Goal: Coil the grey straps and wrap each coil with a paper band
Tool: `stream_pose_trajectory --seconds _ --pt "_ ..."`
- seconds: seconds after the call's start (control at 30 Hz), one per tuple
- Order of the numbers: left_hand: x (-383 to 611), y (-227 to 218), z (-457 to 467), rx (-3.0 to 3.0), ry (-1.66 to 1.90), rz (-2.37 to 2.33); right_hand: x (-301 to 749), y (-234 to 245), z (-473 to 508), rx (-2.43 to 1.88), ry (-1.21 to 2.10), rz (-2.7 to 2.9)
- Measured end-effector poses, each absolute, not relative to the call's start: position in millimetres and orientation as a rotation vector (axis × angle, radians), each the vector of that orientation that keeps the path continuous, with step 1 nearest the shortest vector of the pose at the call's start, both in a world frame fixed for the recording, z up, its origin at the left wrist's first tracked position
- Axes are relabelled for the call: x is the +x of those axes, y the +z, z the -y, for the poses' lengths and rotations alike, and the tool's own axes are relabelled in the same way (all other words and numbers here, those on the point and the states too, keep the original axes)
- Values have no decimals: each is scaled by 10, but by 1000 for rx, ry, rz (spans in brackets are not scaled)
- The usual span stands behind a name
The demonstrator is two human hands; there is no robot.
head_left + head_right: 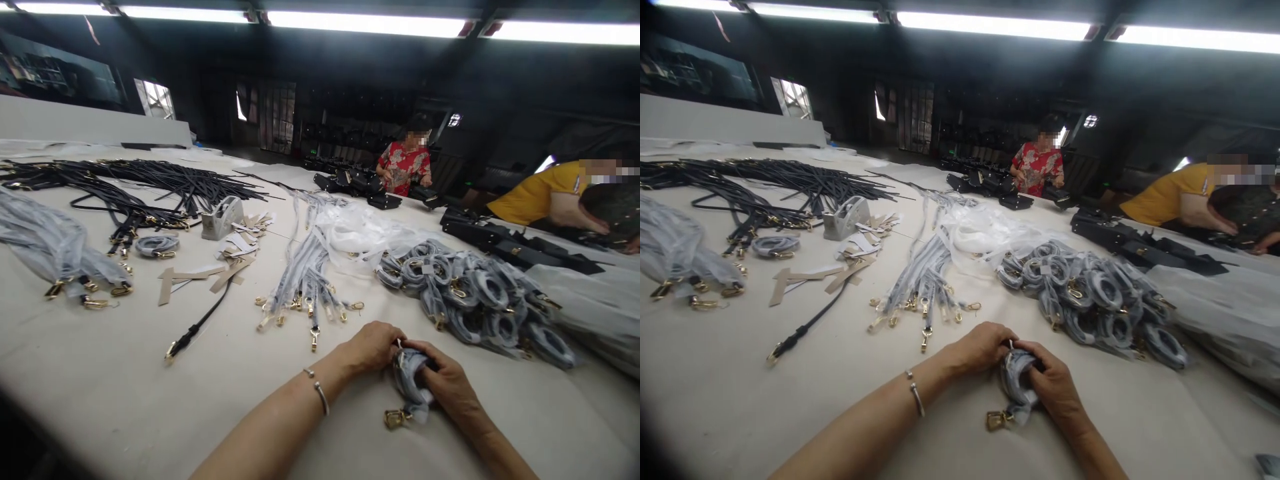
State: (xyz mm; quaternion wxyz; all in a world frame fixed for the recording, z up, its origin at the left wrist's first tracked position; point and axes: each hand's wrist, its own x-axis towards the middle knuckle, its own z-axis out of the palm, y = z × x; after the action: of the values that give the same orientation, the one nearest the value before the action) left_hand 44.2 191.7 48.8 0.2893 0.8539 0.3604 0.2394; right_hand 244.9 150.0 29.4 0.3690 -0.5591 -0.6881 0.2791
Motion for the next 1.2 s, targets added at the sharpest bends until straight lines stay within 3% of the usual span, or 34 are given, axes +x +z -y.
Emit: stream_pose_trajectory --seconds 0.17,0.37,0.63,0.97,1.2 --pt "294 527 -1784 2273 531 -1095 2487 275 -1485 -1385 961 1803" --pt "388 567 -1719 2176 399 -1226 2481 153 -1526 -1469 700 1779" --pt "386 833 -1808 1922 190 -1186 2373 176 -1528 -1413 677 1971" --pt "490 772 -1715 1912 298 -1431 2414 197 -1485 -1191 645 1864" --pt "428 561 -1523 2206 514 -1453 2382 370 -1537 -1213 443 2243"
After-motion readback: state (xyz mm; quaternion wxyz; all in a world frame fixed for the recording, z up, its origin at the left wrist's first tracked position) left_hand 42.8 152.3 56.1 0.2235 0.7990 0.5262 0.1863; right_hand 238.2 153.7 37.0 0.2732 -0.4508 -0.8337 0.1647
